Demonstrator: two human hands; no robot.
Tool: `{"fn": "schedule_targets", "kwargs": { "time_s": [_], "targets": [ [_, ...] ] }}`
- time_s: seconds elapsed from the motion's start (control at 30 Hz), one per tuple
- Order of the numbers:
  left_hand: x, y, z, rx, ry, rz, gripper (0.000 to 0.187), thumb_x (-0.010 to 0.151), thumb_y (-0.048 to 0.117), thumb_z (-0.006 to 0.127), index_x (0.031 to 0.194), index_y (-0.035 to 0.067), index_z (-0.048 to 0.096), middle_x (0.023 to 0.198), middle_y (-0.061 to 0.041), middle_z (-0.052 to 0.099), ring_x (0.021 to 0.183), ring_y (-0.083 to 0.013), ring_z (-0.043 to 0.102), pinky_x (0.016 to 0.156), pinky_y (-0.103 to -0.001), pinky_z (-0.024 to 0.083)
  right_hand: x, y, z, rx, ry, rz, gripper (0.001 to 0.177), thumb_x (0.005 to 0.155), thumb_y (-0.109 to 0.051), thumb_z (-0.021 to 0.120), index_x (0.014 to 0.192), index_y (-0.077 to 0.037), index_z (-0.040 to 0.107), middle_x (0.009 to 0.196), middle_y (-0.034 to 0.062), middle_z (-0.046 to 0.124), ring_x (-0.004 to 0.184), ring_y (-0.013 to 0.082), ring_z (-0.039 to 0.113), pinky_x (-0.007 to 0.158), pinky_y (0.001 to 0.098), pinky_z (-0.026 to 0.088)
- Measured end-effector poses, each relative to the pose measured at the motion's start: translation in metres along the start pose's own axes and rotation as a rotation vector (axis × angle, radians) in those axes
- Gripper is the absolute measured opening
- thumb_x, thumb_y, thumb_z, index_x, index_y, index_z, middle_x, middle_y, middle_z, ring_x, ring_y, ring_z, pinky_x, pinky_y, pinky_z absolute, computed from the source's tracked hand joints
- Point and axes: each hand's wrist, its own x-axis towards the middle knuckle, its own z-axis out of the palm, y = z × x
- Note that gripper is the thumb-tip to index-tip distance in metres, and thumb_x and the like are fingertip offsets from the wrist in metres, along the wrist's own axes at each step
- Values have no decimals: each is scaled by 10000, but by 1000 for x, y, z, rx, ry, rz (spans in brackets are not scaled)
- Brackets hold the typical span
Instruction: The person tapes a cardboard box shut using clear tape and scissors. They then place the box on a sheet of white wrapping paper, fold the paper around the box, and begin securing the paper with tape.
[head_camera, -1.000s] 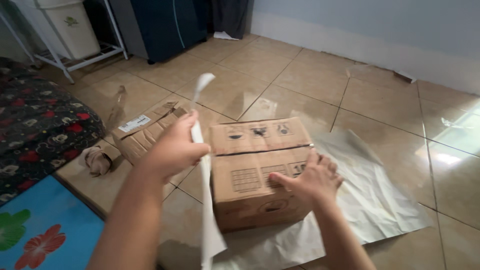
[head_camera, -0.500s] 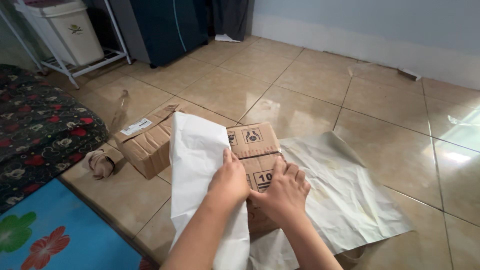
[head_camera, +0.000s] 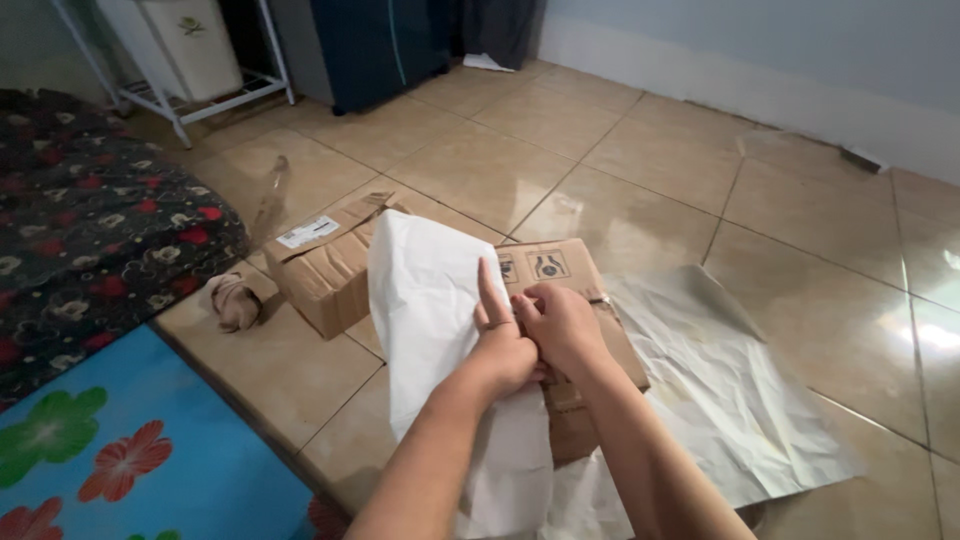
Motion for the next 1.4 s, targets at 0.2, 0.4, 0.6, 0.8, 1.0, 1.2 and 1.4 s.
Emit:
{"fn": "schedule_targets", "kwargs": {
  "time_s": [0.2,0.4,0.6,0.8,1.0,1.2,1.4],
  "targets": [
    [9,-9,-41,320,111,297,950,890,32,604,1639,322,97,1421,-264,542,1216,-385,599,985,-370,486,5,-17,16,-259,30,53,330,797,-380,778,1024,-162,680,985,87,755,1009,288,691,850,456,498],
    [12,-87,-129,154,403,157,665,917,363,635,1511,158,418,1483,-110,568,1356,-285,571,1104,-374,446,-5,-33,2,-213,-4,27,424,783,-454,821,1012,-135,662,1018,117,743,1008,291,693,860,421,522],
    [-12,-135,-94,-647,130,55,1008,832,690,511,1632,223,112,1694,-47,230,1517,-217,291,1187,-411,286,-17,-49,-23,-277,-141,219,520,855,-531,765,1139,-107,663,1102,168,764,1065,286,716,926,403,536],
    [-12,-122,-75,-673,83,-16,1142,781,680,608,1635,178,40,1686,-91,243,1518,-259,318,1192,-409,286,-18,-43,-35,-31,-141,238,789,766,-344,846,1404,-95,454,1103,209,724,1011,294,703,862,411,553],
    [-5,-129,-67,-564,78,-84,1157,752,689,595,1627,202,15,1678,-75,275,1518,-242,332,1192,-399,278,-22,-19,-42,155,-69,117,474,920,-177,663,1379,-166,544,895,219,743,833,334,709,738,444,548],
    [0,-119,-52,-72,426,207,1053,842,642,692,1589,53,239,1607,-244,311,1484,-370,400,1224,-429,350,-30,-6,-36,-261,66,-132,329,985,-181,606,1301,-171,514,917,190,750,876,407,699,777,498,519],
    [-37,-79,-50,702,325,494,879,750,492,798,1519,255,443,1688,-136,168,1518,-473,181,1169,-594,246,-25,-9,-53,-94,11,58,443,970,-292,600,1358,-148,443,891,166,744,815,355,716,726,457,537]
  ]
}}
